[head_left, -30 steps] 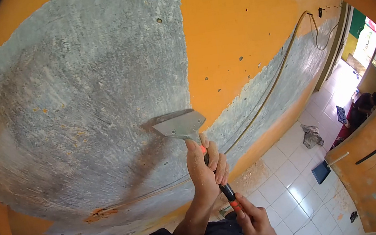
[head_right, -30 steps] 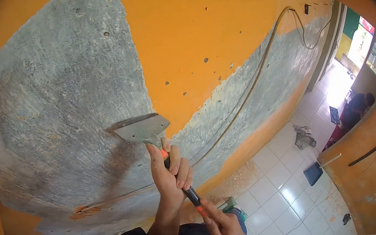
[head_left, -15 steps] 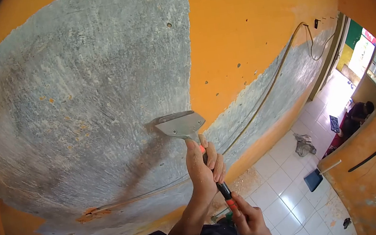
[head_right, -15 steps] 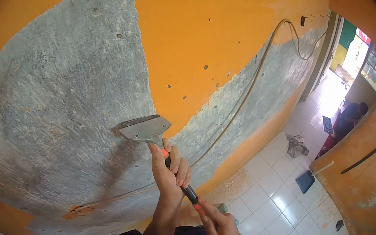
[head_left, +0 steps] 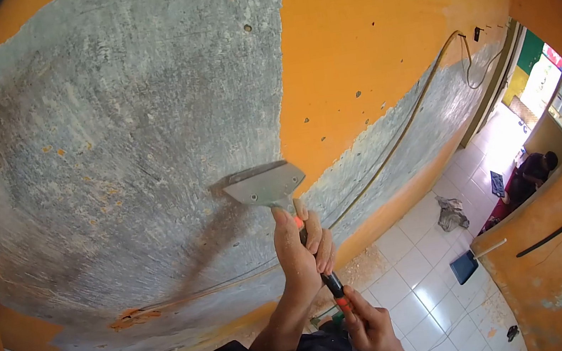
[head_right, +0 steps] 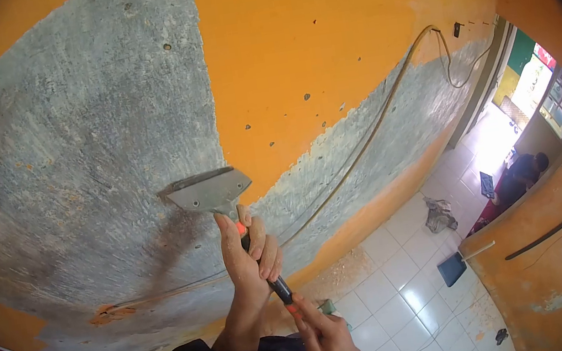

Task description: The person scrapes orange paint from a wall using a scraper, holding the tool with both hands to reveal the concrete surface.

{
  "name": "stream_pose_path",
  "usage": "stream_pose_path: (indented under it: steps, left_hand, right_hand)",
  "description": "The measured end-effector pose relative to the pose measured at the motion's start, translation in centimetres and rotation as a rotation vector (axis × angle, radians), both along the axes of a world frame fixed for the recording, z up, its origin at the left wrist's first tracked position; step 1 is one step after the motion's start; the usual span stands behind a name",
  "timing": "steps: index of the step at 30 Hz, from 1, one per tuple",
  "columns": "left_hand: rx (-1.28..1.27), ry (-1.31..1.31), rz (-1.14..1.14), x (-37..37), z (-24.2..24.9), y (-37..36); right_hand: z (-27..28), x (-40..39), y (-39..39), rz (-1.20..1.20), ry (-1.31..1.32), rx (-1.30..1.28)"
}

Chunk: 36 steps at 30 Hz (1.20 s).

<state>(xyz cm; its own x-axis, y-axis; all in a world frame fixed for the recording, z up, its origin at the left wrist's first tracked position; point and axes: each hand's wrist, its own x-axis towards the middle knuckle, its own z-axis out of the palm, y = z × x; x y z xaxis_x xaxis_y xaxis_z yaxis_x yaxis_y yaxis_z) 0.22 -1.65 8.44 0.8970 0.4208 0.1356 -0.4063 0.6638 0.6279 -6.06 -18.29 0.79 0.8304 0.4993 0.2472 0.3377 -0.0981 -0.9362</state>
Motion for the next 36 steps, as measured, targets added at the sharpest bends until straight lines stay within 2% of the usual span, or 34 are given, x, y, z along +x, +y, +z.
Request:
stream_pose_path:
  steps: [8,11,14,16,18,22,25,27,29,31,34,36]
  left_hand:
    - [-0.021,-0.02,-0.023,0.2,0.6,0.0]
    - [-0.01,-0.034,-0.049,-0.3,-0.8,0.3]
    - [-0.029,-0.009,-0.033,0.3,1.5,0.0]
    - [-0.038,-0.028,-0.039,0.0,0.2,0.0]
    - [-0.031,-0.047,-0.055,0.2,0.2,0.2]
    - [-0.034,0.013,-0.022,0.2,0.9,-0.4]
    - [-0.06,-0.009,-0.043,-0.2,0.2,0.0]
    - [-0.052,-0.026,-0.068,0.2,0.6,0.3]
    - [-0.005,-0.038,-0.028,0.6,1.8,0.1]
    - [-0.017,-0.029,-0.028,0.1,1.0,-0.1]
    - [-0.006,-0.024,-0.038,0.3,1.5,0.1]
    - [-0.013,-0.01,-0.041,0.3,1.8,-0.1]
  right_hand:
    - [1.5,-0.1,-0.4,0.013,0.01,0.002]
    - [1.1,0.0,-0.4,0.021,0.004,0.003]
    - [1.0,0.0,-0.2,0.029,0.033,0.024]
    - [1.3,0.3,-0.4,0.034,0.022,0.056]
    - [1.4,-0.5,-0.7,0.067,0.071,-0.022]
    - [1.6,-0.1,-1.2,0.074,0.143,0.035]
    - [1.4,-0.1,-0.5,0.064,0.119,0.014]
    - [1.1,0.0,0.3,-0.006,0.003,0.038]
    - [1.5,0.2,0.4,-0.013,0.025,0.047]
    - [1.8,0.4,0.1,-0.015,0.018,0.059]
    - [1.1,-0.3,-0.6,0.1,0.112,0.041]
    - [1.1,0.3,-0.4,0.087,0.096,0.055]
